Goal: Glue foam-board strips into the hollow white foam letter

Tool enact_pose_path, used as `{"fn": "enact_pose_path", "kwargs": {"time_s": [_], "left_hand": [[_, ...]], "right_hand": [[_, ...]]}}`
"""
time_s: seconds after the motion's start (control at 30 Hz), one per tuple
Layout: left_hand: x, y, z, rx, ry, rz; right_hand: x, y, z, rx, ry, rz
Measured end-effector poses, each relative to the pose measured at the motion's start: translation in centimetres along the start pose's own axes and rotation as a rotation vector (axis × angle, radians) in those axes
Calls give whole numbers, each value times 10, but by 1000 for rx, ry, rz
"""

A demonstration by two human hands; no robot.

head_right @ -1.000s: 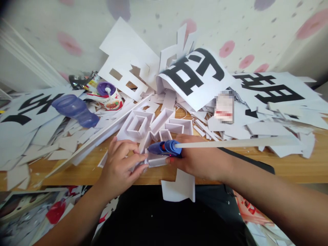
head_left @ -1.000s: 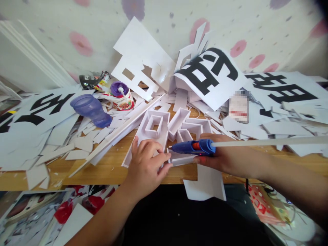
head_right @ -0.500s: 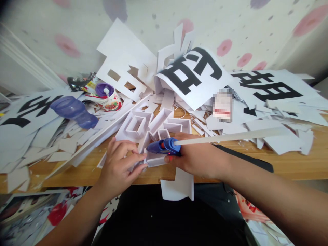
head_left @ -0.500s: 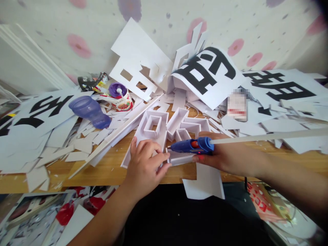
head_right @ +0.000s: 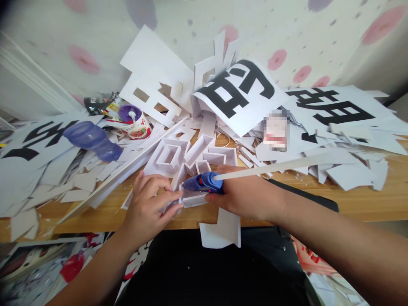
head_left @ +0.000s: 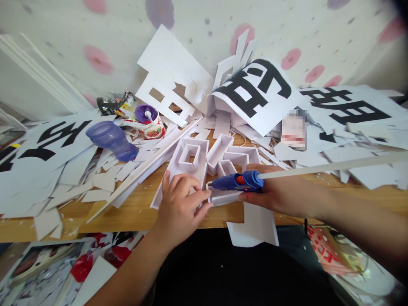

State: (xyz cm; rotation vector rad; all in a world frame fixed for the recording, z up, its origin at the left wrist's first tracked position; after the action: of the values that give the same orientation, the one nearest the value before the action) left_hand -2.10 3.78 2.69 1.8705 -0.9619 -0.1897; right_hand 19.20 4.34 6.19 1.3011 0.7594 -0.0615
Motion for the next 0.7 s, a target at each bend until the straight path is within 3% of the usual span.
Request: {"fn": "enact_pose_path", "kwargs": {"time_s": [0.2, 0.33, 0.47, 0.57, 0.7], "left_hand": [[0, 1, 0, -3, -1, 1], [-1, 1, 0, -1, 6, 17], [-2, 0, 0, 10, 15, 27], [-3, -1, 1, 27, 15, 26], [-7, 1, 2, 55, -14, 14]], "right_hand": [[-2, 5, 3, 7, -18, -19], [1, 12, 9, 40, -104, -58], [7, 20, 25, 139, -91, -207], [26, 21, 46, 226, -137, -412], [80, 25, 95, 443, -286, -664]]}}
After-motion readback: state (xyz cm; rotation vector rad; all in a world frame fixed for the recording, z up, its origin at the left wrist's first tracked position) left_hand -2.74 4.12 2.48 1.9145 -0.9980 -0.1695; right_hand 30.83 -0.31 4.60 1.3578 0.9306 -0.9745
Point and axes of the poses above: each hand's wrist, its own z-axis away from the middle knuckle, its own y-axis out of the back of the hand, x = y × z, the point moved 4 cm from there along -z, towards the middle knuckle
